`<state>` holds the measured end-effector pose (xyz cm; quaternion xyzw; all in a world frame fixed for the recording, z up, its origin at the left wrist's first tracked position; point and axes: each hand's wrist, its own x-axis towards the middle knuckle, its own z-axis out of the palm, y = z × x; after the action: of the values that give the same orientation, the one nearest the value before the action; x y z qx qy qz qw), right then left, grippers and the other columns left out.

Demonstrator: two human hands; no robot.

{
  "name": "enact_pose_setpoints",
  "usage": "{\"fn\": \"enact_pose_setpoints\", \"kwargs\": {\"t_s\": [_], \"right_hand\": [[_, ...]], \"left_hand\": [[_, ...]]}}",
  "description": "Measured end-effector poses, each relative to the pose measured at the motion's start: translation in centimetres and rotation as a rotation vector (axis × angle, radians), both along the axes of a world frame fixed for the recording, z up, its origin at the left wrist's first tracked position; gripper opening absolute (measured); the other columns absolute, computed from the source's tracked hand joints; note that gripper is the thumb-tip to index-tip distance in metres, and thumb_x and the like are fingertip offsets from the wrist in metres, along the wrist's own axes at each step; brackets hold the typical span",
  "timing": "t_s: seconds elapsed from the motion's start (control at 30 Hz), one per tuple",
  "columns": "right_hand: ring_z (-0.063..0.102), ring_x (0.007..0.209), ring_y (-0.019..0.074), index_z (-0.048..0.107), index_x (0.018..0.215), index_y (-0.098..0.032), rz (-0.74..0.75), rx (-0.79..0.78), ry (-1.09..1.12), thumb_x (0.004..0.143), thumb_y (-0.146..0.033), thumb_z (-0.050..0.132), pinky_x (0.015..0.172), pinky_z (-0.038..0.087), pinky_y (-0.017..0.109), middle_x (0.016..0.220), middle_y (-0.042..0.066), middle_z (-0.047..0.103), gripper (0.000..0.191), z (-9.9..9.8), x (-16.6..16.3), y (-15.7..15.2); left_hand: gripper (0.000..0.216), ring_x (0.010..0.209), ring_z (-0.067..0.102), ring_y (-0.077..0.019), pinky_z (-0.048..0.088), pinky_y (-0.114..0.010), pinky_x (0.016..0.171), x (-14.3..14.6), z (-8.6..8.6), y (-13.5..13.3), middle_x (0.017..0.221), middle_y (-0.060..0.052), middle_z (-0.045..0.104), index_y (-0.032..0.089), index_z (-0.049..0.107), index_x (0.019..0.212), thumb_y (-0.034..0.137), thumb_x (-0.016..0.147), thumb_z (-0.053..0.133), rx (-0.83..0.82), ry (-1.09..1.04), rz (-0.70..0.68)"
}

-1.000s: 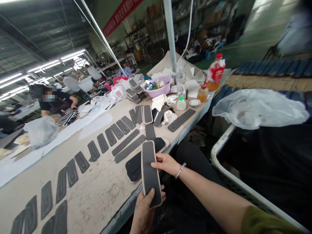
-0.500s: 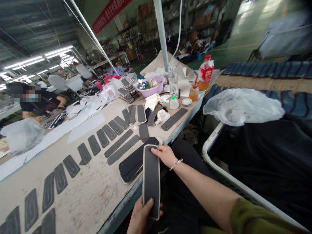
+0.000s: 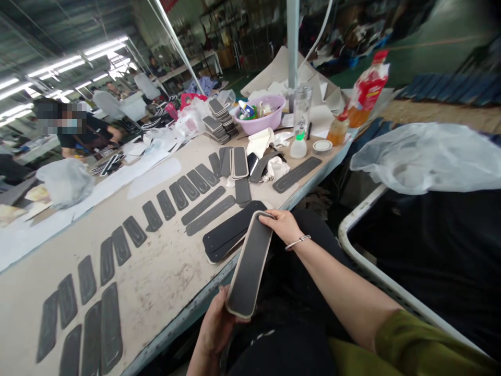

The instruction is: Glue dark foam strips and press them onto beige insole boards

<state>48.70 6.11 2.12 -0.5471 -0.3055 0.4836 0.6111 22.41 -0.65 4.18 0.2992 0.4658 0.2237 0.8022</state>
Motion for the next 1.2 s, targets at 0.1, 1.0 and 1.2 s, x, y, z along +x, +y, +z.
{"fn": "enact_pose_setpoints", "kwargs": {"t_s": [0.1,1.0,1.2], "right_hand": [[0.056,0.056,0.0133,0.070,0.081,-0.016,-0.015,-0.015,-0.055,0.067,-0.043,0.068,0.053,0.045,0.024,0.065,0.000,0.063,0.030,-0.3,-0.2,0.1],[0.063,0.077,0.0196,0.058,0.110,-0.016,0.419,0.029,-0.225,0.077,-0.042,0.059,0.068,0.050,0.029,0.083,0.005,0.068,0.042,2.0,-6.0,-2.7],[0.064,0.075,0.0229,0.046,0.129,-0.017,0.711,0.147,-0.659,0.081,-0.033,0.054,0.074,0.051,0.037,0.091,0.008,0.068,0.052,0.9,-15.8,-2.9]], "left_hand": [[0.058,0.084,0.066,-0.0283,0.056,-0.032,0.061,-0.1,-0.2,-0.3,0.099,-0.019,0.066,0.008,0.056,0.113,0.054,0.077,0.056,-0.014,-0.017,-0.014],[0.036,0.056,0.058,-0.0099,0.044,-0.018,0.051,-11.2,2.4,1.6,0.067,-0.002,0.065,0.013,0.058,0.090,0.040,0.068,0.070,0.328,0.424,0.276],[0.041,0.053,0.056,-0.0126,0.043,-0.023,0.053,-19.8,3.1,3.1,0.060,0.001,0.060,0.015,0.055,0.078,0.052,0.061,0.065,0.378,0.914,0.303]]}}
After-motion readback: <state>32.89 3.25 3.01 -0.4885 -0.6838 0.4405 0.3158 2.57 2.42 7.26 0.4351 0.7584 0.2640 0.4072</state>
